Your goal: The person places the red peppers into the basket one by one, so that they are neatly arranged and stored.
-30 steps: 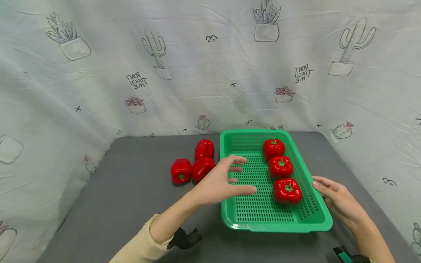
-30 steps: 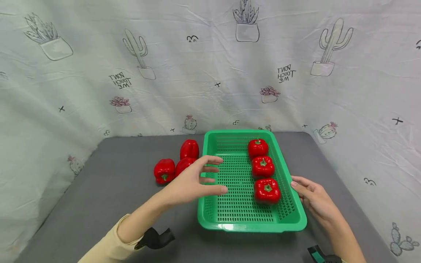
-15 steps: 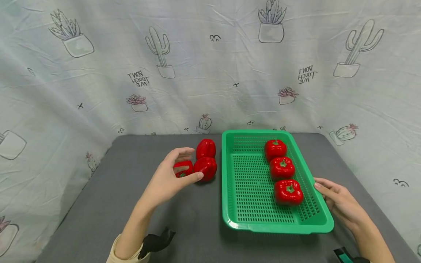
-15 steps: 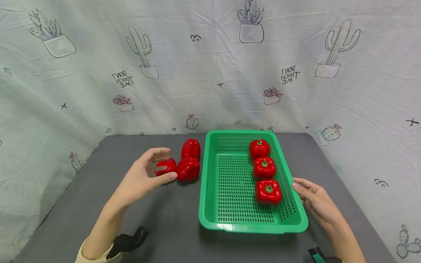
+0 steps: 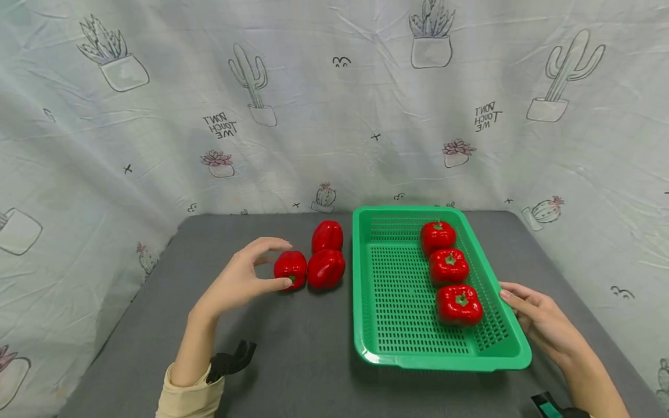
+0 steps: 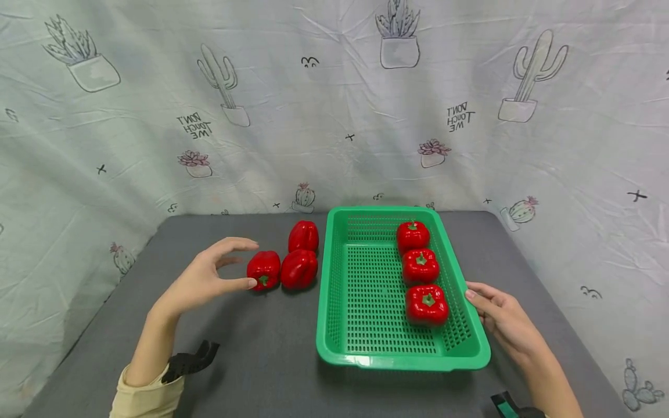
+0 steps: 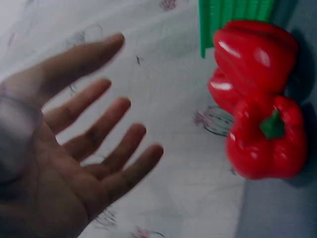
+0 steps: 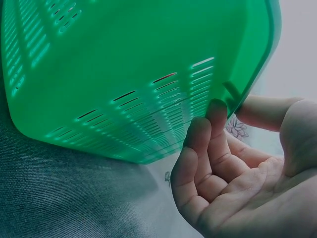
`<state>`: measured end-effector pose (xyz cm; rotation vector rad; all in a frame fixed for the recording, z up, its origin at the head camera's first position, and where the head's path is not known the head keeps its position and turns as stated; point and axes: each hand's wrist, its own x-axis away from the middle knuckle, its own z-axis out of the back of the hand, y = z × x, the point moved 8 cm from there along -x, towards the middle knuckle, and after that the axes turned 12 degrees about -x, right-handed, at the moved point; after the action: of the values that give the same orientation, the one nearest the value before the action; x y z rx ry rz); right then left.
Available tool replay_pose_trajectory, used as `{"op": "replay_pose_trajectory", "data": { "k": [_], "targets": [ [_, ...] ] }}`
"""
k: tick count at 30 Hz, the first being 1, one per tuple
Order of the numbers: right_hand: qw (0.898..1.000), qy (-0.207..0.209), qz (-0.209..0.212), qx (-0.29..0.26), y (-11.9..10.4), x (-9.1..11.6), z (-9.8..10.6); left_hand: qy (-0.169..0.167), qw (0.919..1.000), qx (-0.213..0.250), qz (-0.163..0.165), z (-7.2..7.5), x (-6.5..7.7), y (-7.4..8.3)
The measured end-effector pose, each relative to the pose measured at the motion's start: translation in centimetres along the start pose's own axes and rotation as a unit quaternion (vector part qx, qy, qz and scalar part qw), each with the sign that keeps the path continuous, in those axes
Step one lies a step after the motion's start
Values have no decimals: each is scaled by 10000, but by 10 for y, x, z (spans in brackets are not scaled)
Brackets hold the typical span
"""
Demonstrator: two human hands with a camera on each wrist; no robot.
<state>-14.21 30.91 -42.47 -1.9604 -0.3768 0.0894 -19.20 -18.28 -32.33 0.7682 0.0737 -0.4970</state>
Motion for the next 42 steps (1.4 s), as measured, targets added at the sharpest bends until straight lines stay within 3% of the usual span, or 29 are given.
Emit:
{"op": "replay_pose_trajectory", "data": {
  "k": [5,10,17,42],
  "targets": [
    [9999,60,-35,147,1,-2,0,-274,9994,153,151,-6,-4,-31],
    [9998,118,-13,164,1,-1,1,-438,9986,-62,285,-17,-10,-59],
    [9999,112,-23,129,1,-1,3,-509,9978,-264,337,-25,-12,-80],
    [10000,31,24,35,2,0,2,-785,9966,-236,85,-44,-15,-86]
  ]
}}
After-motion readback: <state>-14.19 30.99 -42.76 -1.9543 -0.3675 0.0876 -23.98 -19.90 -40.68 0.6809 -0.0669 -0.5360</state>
